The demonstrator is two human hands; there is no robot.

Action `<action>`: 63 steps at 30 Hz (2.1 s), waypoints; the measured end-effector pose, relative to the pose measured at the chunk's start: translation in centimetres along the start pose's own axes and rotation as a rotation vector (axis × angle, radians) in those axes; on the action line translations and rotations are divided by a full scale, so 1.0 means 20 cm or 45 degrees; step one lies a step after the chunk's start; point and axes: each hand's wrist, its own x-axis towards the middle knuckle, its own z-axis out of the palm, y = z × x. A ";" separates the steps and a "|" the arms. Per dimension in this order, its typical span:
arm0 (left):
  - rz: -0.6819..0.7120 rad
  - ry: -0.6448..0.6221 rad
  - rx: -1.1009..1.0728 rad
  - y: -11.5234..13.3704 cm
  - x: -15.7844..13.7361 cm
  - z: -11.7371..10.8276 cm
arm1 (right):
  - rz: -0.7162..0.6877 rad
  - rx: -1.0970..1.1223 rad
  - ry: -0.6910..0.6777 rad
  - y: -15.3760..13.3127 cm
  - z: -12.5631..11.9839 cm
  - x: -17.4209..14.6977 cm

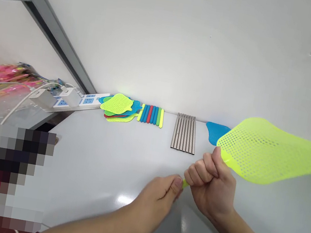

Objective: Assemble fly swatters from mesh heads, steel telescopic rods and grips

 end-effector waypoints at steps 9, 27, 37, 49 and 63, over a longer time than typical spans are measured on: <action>-0.520 -0.878 -1.144 -0.02 0.01 -0.04 | 0.218 0.122 -0.005 -0.02 0.03 -0.01; -0.185 -0.706 -1.095 -0.06 0.04 -0.06 | 0.329 -0.234 -0.290 -0.04 0.01 0.01; -0.149 -0.463 -0.986 -0.06 0.06 -0.06 | 0.148 -0.605 -0.203 -0.12 0.00 0.08; -0.129 -0.267 -0.857 -0.08 0.09 -0.05 | -0.272 -0.722 -0.102 -0.38 -0.06 0.18; 0.003 -0.140 0.171 -0.07 0.06 -0.07 | 0.596 -1.298 0.222 -0.73 -0.22 0.11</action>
